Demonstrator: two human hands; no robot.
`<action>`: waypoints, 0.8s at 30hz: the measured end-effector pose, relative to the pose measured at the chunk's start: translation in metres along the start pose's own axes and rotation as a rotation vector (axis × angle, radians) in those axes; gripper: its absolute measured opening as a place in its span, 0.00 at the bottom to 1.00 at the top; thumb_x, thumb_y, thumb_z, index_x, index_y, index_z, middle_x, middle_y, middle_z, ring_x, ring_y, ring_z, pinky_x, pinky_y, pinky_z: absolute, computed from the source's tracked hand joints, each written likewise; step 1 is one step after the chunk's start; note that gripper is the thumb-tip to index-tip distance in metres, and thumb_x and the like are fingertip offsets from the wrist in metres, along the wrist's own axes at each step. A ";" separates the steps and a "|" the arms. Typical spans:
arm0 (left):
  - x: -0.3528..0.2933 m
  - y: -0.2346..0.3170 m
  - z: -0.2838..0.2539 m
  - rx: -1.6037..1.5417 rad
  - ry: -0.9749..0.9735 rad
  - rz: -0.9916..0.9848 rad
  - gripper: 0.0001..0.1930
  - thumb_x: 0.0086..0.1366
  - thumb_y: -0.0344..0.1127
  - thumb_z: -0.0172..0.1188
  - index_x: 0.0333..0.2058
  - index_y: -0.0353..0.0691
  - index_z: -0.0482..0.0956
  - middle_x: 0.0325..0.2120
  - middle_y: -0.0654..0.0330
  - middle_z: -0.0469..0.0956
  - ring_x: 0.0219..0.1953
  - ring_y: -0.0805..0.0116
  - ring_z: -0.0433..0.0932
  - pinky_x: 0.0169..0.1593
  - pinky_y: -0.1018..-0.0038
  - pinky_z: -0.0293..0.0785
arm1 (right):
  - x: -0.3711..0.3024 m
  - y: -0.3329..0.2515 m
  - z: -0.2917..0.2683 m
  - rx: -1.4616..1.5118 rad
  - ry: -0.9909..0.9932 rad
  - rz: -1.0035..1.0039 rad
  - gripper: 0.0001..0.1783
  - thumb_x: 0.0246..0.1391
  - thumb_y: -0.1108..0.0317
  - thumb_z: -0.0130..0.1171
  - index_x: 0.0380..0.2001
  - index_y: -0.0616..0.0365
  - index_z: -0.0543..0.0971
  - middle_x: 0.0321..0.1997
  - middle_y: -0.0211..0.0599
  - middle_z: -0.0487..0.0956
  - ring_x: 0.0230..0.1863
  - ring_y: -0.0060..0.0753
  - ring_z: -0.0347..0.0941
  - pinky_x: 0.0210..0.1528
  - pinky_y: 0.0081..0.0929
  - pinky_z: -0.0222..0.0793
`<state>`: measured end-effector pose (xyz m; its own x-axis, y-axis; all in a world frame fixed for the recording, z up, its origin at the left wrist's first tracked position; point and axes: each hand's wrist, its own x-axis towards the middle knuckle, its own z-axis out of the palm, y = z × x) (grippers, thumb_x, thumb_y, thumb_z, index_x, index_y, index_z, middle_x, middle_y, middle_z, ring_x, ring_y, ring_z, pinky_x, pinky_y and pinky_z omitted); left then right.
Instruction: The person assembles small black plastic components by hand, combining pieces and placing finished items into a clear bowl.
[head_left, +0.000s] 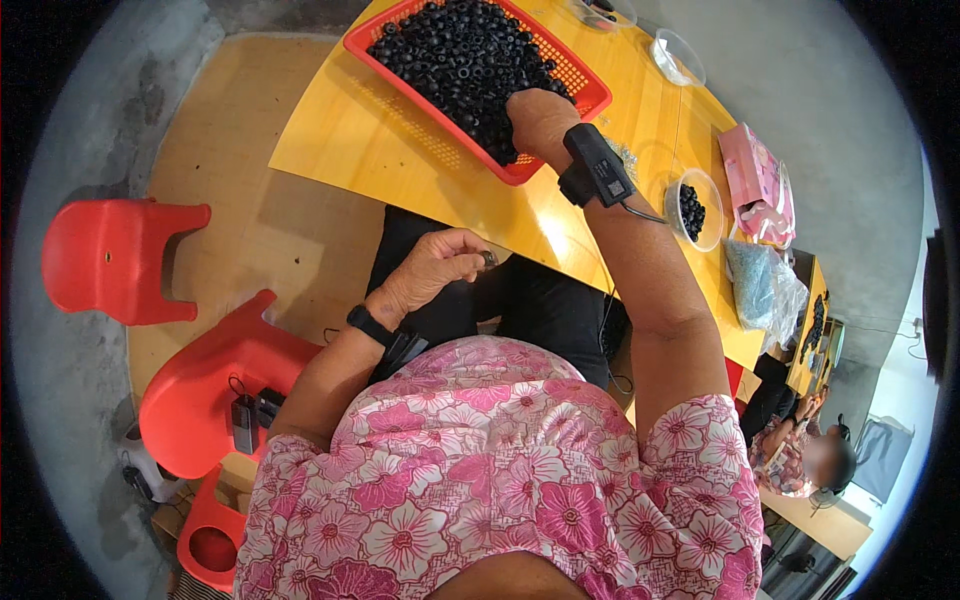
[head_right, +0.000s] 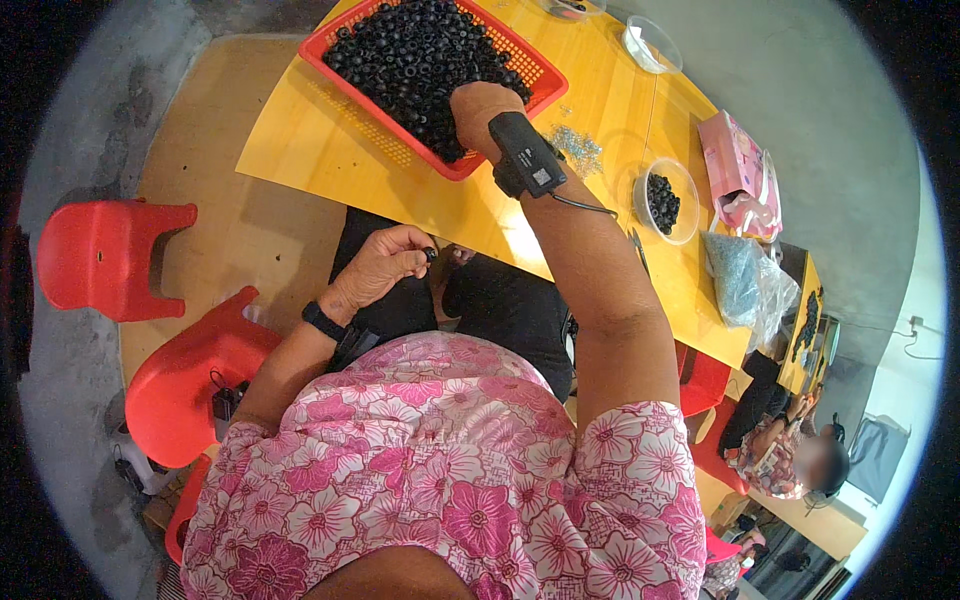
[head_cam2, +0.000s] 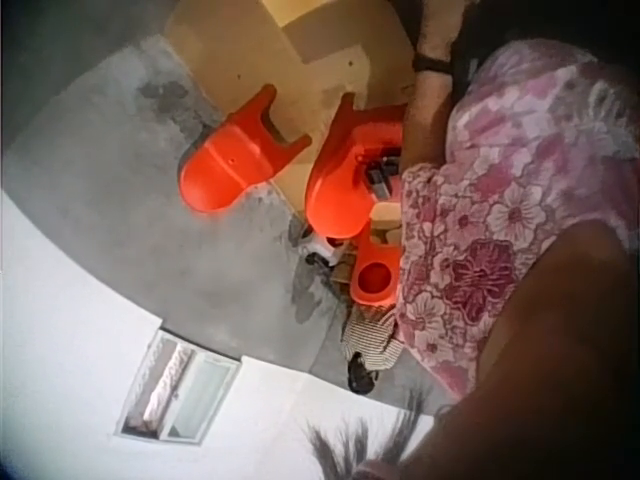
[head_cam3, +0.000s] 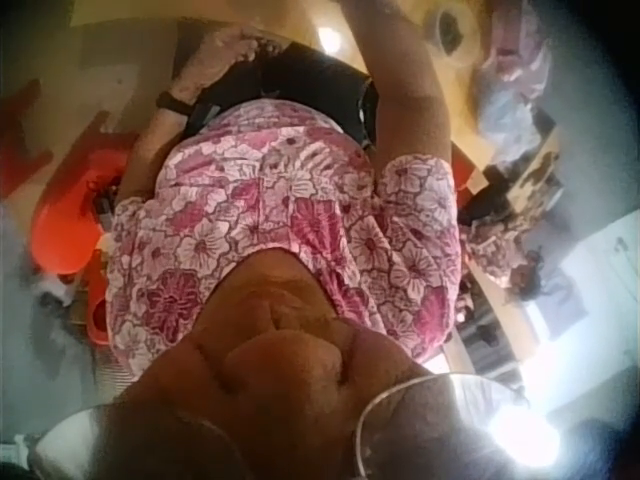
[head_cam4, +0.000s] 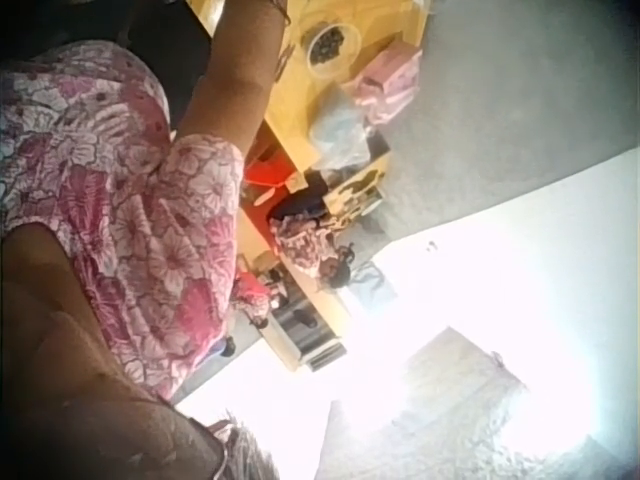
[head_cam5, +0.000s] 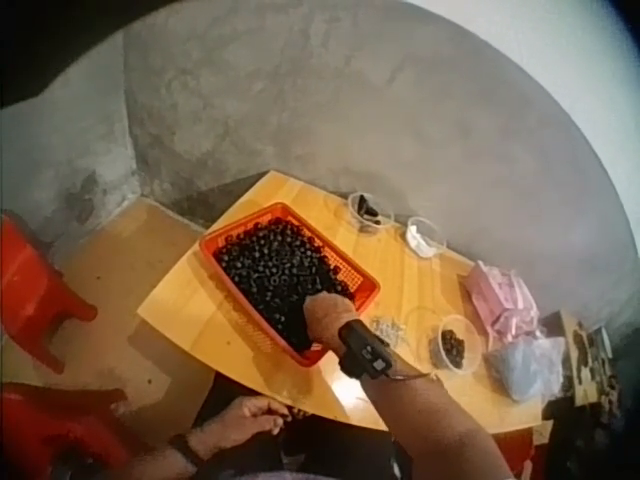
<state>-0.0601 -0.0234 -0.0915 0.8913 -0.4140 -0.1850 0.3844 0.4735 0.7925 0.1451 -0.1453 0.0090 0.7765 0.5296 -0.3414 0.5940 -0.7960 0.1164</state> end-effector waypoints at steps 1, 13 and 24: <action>0.000 0.000 0.000 0.000 -0.001 0.000 0.11 0.60 0.34 0.60 0.38 0.35 0.75 0.28 0.65 0.73 0.29 0.78 0.71 0.34 0.83 0.70 | 0.001 0.001 0.002 0.026 0.014 -0.001 0.09 0.41 0.73 0.57 0.29 0.61 0.81 0.32 0.49 0.80 0.37 0.50 0.77 0.37 0.38 0.75; 0.001 -0.002 0.002 -0.022 0.021 0.000 0.10 0.60 0.32 0.60 0.39 0.35 0.75 0.28 0.66 0.73 0.29 0.78 0.72 0.36 0.83 0.71 | 0.005 0.006 0.010 0.129 0.030 0.070 0.10 0.41 0.70 0.56 0.29 0.61 0.81 0.32 0.51 0.79 0.38 0.50 0.77 0.38 0.40 0.74; -0.004 0.000 0.007 -0.200 0.074 0.030 0.08 0.60 0.30 0.59 0.38 0.37 0.75 0.29 0.64 0.74 0.29 0.76 0.73 0.37 0.79 0.72 | -0.126 0.015 0.007 1.485 0.362 -0.040 0.08 0.43 0.82 0.60 0.30 0.63 0.80 0.28 0.33 0.80 0.31 0.22 0.75 0.36 0.19 0.71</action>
<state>-0.0655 -0.0273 -0.0871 0.9154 -0.3427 -0.2111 0.3909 0.6323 0.6688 0.0552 -0.2262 0.0468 0.9045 0.4227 -0.0573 0.0453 -0.2287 -0.9724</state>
